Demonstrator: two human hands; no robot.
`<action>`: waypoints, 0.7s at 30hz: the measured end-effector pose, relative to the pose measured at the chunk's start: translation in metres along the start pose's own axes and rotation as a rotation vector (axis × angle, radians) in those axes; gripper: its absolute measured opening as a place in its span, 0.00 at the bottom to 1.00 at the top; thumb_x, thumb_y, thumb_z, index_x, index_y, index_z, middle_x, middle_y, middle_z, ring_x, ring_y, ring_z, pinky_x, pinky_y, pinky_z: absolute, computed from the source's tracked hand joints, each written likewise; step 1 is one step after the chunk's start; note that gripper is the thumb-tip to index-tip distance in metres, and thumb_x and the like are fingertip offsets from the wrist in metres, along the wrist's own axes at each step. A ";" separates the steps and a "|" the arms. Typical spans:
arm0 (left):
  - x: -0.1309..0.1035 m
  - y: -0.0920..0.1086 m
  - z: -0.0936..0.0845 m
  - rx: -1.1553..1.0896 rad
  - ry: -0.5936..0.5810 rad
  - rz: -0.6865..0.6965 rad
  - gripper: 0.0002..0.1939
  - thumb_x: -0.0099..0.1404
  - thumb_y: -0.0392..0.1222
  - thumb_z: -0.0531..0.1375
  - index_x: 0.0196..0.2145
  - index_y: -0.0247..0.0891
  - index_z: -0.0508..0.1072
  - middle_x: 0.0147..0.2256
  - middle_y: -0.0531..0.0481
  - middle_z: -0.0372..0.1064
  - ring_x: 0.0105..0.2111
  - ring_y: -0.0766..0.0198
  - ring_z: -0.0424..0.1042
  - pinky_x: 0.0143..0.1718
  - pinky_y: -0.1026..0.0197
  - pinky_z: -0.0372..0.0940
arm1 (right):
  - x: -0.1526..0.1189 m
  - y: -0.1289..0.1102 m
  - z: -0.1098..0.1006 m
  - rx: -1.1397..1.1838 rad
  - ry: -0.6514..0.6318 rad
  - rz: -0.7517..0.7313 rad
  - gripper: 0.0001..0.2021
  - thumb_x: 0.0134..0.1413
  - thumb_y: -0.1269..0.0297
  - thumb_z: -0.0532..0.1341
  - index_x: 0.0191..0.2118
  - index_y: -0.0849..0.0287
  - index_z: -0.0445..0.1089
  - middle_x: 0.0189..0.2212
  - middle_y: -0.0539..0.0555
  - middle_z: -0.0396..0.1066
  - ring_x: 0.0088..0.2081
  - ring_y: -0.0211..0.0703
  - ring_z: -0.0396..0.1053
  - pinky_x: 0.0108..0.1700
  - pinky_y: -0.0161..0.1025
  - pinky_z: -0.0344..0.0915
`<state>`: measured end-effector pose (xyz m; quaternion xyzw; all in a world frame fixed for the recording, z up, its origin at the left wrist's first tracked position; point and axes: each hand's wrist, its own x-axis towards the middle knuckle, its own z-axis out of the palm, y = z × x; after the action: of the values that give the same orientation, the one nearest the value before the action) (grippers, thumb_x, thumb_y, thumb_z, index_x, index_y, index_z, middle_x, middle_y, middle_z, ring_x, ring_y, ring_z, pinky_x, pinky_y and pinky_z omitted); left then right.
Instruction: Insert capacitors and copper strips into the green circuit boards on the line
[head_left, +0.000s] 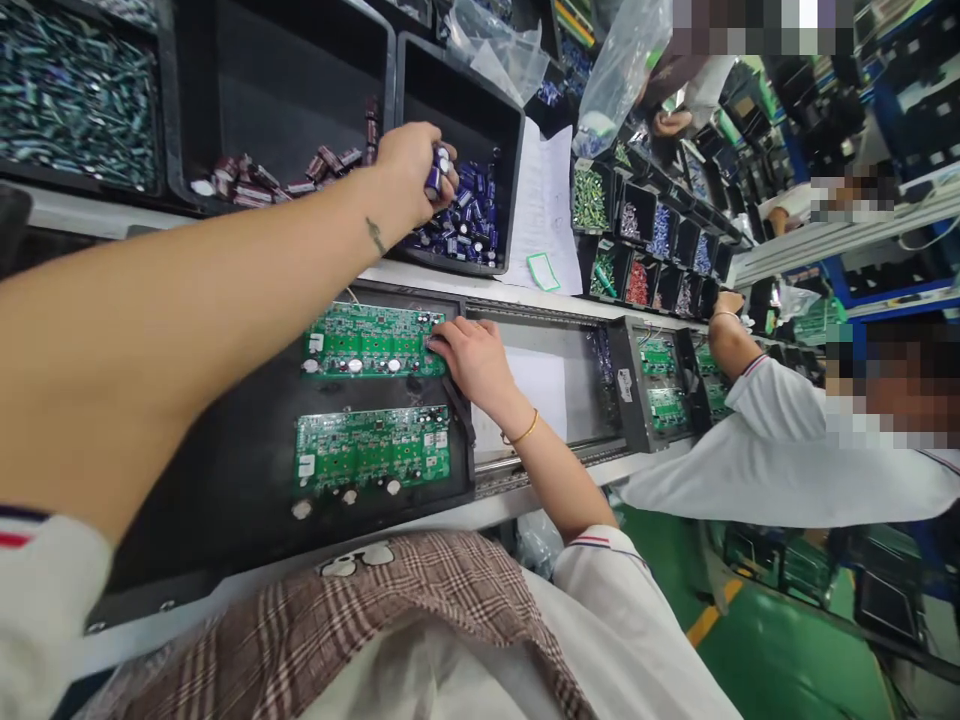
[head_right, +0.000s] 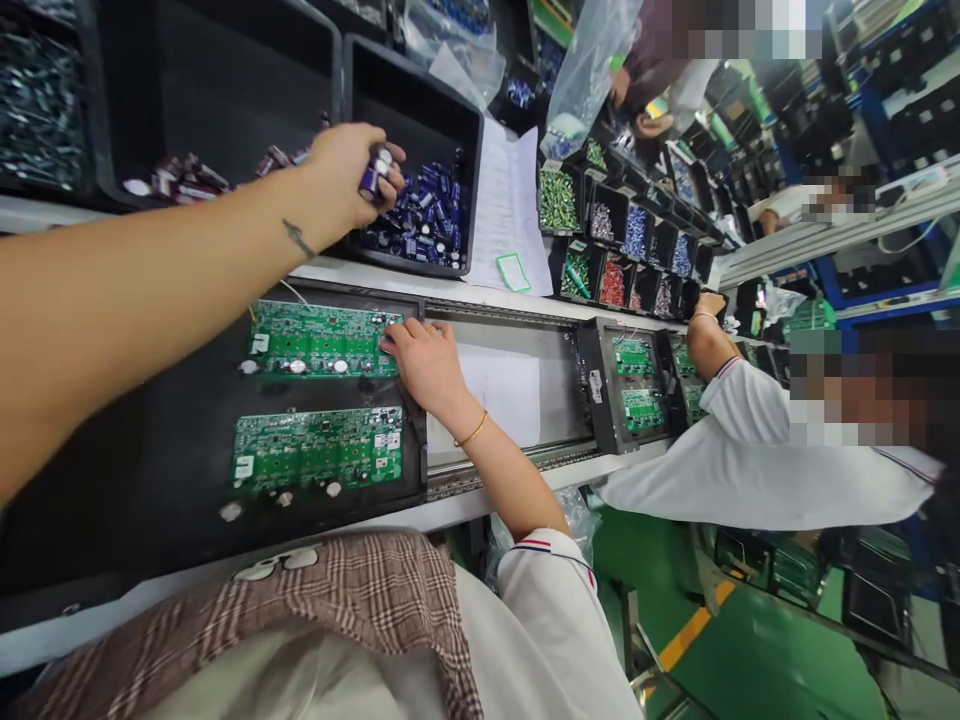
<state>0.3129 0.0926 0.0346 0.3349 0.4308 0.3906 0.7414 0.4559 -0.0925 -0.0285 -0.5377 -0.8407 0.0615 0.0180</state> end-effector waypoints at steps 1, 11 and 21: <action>-0.016 0.001 -0.003 -0.048 0.009 -0.031 0.18 0.76 0.37 0.42 0.50 0.26 0.67 0.28 0.55 0.60 0.29 0.75 0.55 0.31 0.69 0.46 | 0.001 0.000 0.001 -0.009 0.009 0.007 0.15 0.73 0.56 0.54 0.49 0.58 0.74 0.46 0.56 0.77 0.48 0.47 0.73 0.58 0.45 0.56; -0.216 -0.082 -0.015 -0.370 0.166 -0.515 0.08 0.68 0.25 0.53 0.37 0.28 0.72 0.26 0.48 0.67 0.14 0.78 0.53 0.08 0.75 0.44 | -0.001 -0.003 0.012 -0.123 0.135 -0.142 0.18 0.75 0.57 0.50 0.43 0.60 0.75 0.39 0.56 0.76 0.43 0.47 0.72 0.60 0.47 0.56; -0.217 -0.133 -0.008 -0.512 0.260 -0.545 0.11 0.74 0.36 0.57 0.31 0.34 0.67 0.23 0.52 0.65 0.14 0.75 0.61 0.08 0.76 0.51 | 0.003 -0.001 0.002 -0.113 0.094 -0.244 0.14 0.74 0.61 0.52 0.48 0.59 0.75 0.41 0.55 0.78 0.46 0.46 0.72 0.61 0.45 0.57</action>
<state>0.2747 -0.1569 0.0021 -0.0396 0.4829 0.3132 0.8168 0.4534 -0.0902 -0.0309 -0.4338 -0.9002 -0.0140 0.0343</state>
